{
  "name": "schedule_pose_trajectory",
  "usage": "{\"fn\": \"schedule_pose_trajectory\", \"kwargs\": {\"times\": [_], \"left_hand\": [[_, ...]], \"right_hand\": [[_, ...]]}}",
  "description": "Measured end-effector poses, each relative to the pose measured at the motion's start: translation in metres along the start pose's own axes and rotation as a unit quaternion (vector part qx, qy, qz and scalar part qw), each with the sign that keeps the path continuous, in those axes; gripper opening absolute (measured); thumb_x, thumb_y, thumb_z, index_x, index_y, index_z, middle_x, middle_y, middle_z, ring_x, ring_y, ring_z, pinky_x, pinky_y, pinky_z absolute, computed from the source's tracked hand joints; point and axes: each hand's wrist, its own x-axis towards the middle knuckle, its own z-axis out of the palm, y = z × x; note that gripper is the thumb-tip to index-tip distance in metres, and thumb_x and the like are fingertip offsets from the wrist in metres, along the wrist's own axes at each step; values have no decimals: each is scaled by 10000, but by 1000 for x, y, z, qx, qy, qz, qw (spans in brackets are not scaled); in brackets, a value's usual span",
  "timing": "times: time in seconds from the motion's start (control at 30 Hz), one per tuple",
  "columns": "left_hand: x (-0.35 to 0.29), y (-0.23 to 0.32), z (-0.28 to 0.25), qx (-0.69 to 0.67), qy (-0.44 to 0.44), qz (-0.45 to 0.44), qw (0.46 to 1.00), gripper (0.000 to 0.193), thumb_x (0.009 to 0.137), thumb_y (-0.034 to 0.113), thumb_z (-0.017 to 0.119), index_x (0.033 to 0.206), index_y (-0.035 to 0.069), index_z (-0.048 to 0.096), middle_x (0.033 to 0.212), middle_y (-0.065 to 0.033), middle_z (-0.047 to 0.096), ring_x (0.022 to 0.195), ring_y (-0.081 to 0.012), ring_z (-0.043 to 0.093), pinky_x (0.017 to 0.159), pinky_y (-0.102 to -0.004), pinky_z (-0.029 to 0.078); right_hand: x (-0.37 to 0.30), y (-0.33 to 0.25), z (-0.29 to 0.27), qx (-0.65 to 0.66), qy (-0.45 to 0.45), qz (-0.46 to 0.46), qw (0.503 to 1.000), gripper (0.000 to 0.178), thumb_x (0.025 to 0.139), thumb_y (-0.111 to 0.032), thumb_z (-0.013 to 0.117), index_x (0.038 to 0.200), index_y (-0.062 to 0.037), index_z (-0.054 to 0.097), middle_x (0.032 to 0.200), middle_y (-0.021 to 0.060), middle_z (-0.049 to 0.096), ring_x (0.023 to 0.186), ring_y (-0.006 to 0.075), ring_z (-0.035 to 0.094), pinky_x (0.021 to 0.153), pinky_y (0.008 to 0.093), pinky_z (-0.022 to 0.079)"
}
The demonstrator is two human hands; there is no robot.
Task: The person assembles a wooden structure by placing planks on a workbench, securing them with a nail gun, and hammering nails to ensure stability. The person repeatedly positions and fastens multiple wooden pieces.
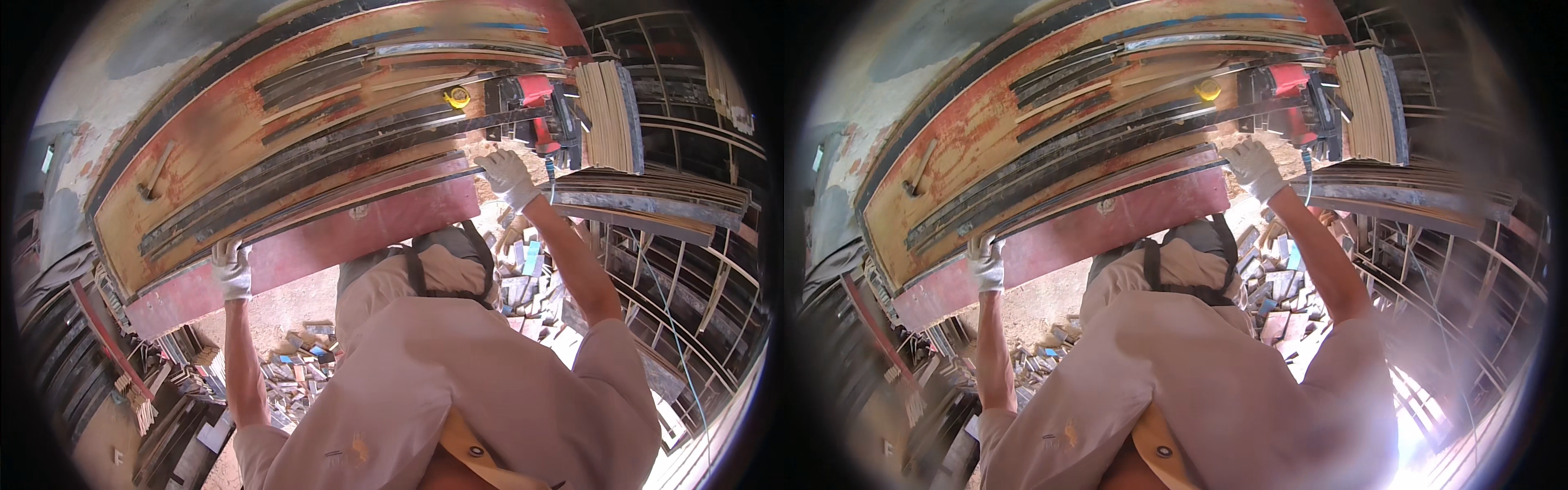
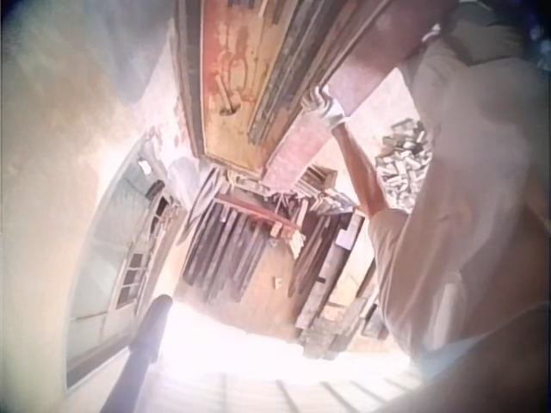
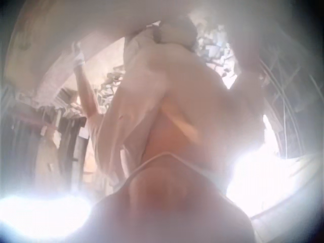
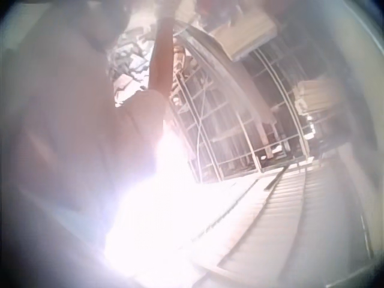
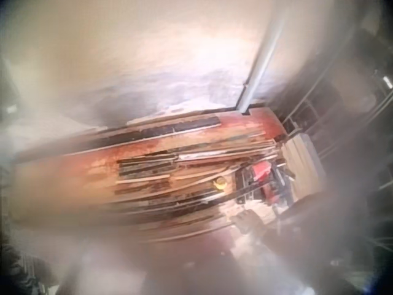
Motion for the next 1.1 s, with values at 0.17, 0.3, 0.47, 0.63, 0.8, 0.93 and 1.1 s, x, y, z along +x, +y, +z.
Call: {"fn": "schedule_pose_trajectory", "kwargs": {"times": [0.17, 0.3, 0.47, 0.63, 0.8, 0.93, 1.1], "left_hand": [[-7, -22, 12, 54, -93, -32, 994, 257, 837, 118, 827, 1076, 126, 734, 1083, -93, 701, 1057, -349, 642, 919, -489, 530], [-11, -24, 16, 85, -97, -56, 990, 264, 829, 158, 839, 1079, 147, 753, 1094, -79, 704, 1090, -331, 639, 953, -473, 530], [-23, -51, 15, 112, -103, -125, 980, 294, 810, 162, 850, 1091, 157, 763, 1124, -67, 710, 1100, -328, 639, 980, -467, 526], [-31, -56, -4, 164, -142, -161, 963, 446, 822, 207, 869, 1248, 160, 746, 1296, -59, 716, 1234, -318, 624, 1076, -448, 518], [-12, 5, 15, 66, -131, -63, 987, 517, 805, 178, 882, 1296, 135, 725, 1333, -69, 716, 1250, -320, 635, 1097, -463, 512], [7, 45, 49, 4, -116, -8, 993, 422, 824, 169, 863, 1227, 136, 745, 1279, -75, 736, 1183, -331, 663, 1040, -470, 530], [10, 51, 63, 8, -107, -21, 994, 344, 840, 137, 842, 1174, 137, 760, 1172, -56, 769, 1089, -316, 698, 975, -465, 551]], "right_hand": [[22, -31, 24, 53, 29, 46, 997, 441, 897, -316, 753, 1308, -179, 666, 1165, 55, 684, 1122, 294, 616, 992, 460, 501], [20, -38, 35, 35, 22, 38, 998, 393, 895, -325, 750, 1265, -213, 683, 1234, 29, 665, 1158, 298, 601, 997, 462, 499], [26, -35, 43, 47, 29, 20, 998, 300, 909, -271, 711, 1201, -204, 704, 1208, 28, 661, 1106, 292, 602, 963, 446, 506], [51, -56, 40, 95, 69, -6, 993, 284, 886, -243, 731, 1155, -162, 687, 1114, 54, 640, 1051, 295, 602, 899, 444, 512], [49, -53, 32, 145, 99, -29, 984, 351, 856, -239, 775, 1185, -152, 688, 1122, 54, 644, 1056, 292, 602, 902, 448, 508], [46, -46, 35, 145, 114, -40, 982, 347, 846, -238, 784, 1172, -156, 700, 1101, 47, 660, 1048, 290, 608, 904, 445, 503], [52, -44, 38, 145, 98, -54, 983, 277, 876, -270, 753, 1128, -165, 706, 1038, 35, 670, 1033, 289, 616, 904, 446, 501]]}}
